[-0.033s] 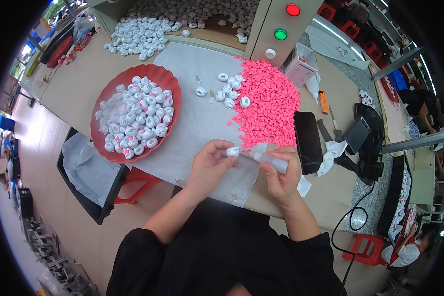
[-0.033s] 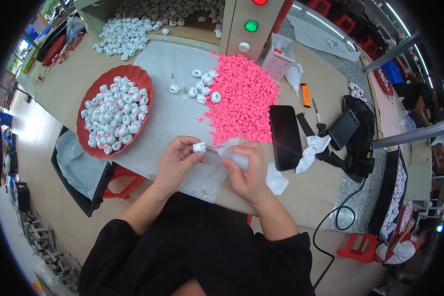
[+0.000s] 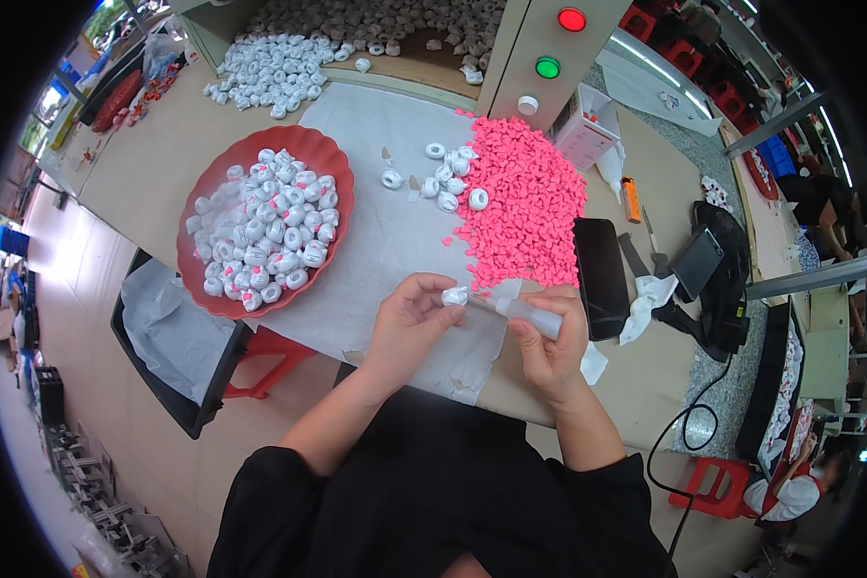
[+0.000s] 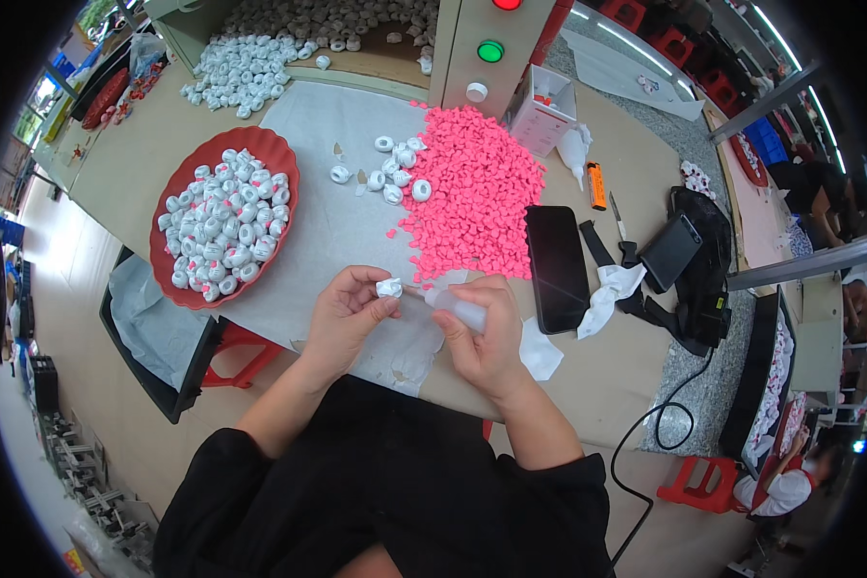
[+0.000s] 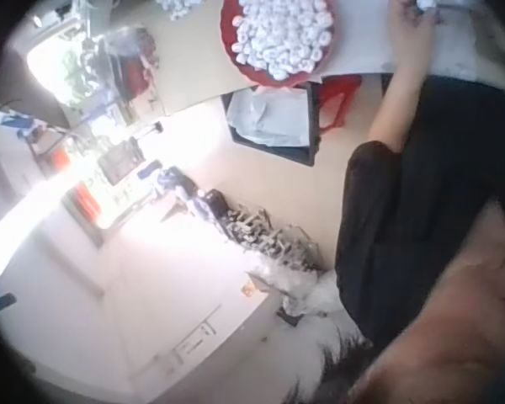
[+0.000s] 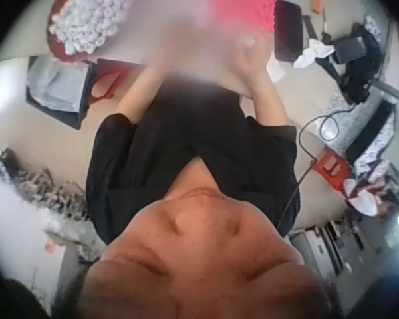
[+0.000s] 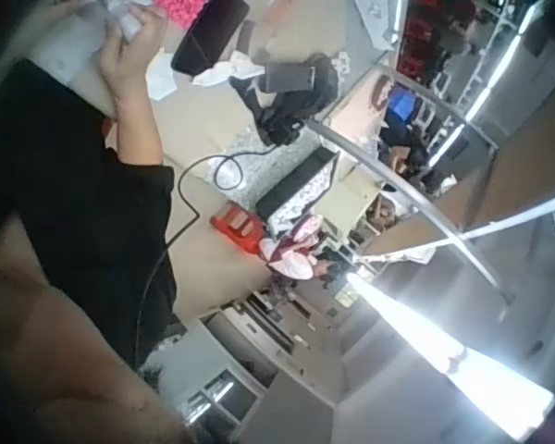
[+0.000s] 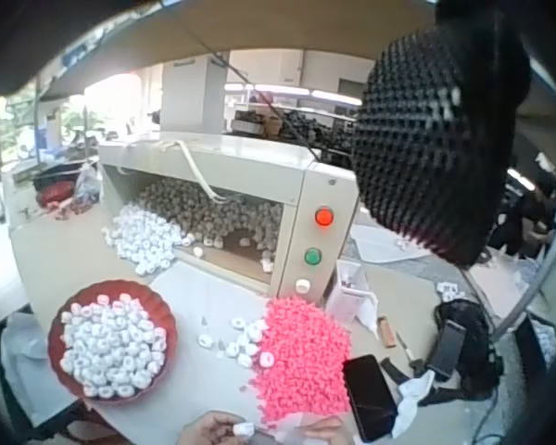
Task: The person sits at a workbench and repeatedly picks up small white plastic components. They apply a small amount of adhesive from a tube to the components and then attach a pink plastic piece to each one. The finished items are placed into a red bowl on the table.
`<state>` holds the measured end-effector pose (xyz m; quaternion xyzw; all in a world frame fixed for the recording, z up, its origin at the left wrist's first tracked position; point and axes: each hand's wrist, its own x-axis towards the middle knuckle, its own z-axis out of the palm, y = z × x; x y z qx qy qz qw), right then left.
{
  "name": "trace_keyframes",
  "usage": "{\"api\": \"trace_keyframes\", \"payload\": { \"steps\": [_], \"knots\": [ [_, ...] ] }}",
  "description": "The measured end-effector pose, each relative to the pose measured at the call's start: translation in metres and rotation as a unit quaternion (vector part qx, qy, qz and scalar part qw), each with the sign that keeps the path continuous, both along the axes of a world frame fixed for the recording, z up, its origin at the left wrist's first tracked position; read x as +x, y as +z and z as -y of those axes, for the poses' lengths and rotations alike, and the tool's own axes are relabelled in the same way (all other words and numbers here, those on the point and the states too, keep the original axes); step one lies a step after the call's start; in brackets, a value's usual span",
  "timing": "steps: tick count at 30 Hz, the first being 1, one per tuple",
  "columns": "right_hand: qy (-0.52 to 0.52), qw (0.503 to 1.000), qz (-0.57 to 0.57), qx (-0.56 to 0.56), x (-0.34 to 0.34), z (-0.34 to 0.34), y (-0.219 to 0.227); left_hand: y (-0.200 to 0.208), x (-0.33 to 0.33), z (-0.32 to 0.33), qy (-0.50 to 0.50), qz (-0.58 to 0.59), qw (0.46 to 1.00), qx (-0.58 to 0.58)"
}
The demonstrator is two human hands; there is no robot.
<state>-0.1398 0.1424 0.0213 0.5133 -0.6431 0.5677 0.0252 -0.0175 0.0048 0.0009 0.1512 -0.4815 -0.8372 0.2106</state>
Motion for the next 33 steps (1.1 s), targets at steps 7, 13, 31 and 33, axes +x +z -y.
{"api": "trace_keyframes", "payload": {
  "steps": [7, 13, 31, 33],
  "knots": [
    [0.004, 1.000, 0.005, 0.003, -0.0004, -0.0010, 0.0005, 0.0021, -0.0001, -0.0001, 0.000, 0.006, 1.000, -0.002],
    [0.010, 1.000, 0.016, 0.000, -0.0007, -0.0013, 0.0010, -0.0002, -0.0005, -0.0009, 0.007, 0.008, 1.000, -0.009],
    [0.009, 1.000, -0.011, 0.008, -0.0004, -0.0010, 0.0028, -0.0010, -0.0011, -0.0006, 0.005, 0.006, 1.000, -0.021],
    [0.011, 1.000, 0.009, 0.006, -0.0005, -0.0018, 0.0023, 0.0001, -0.0017, -0.0009, 0.008, 0.004, 1.000, -0.021]
  ]
}}
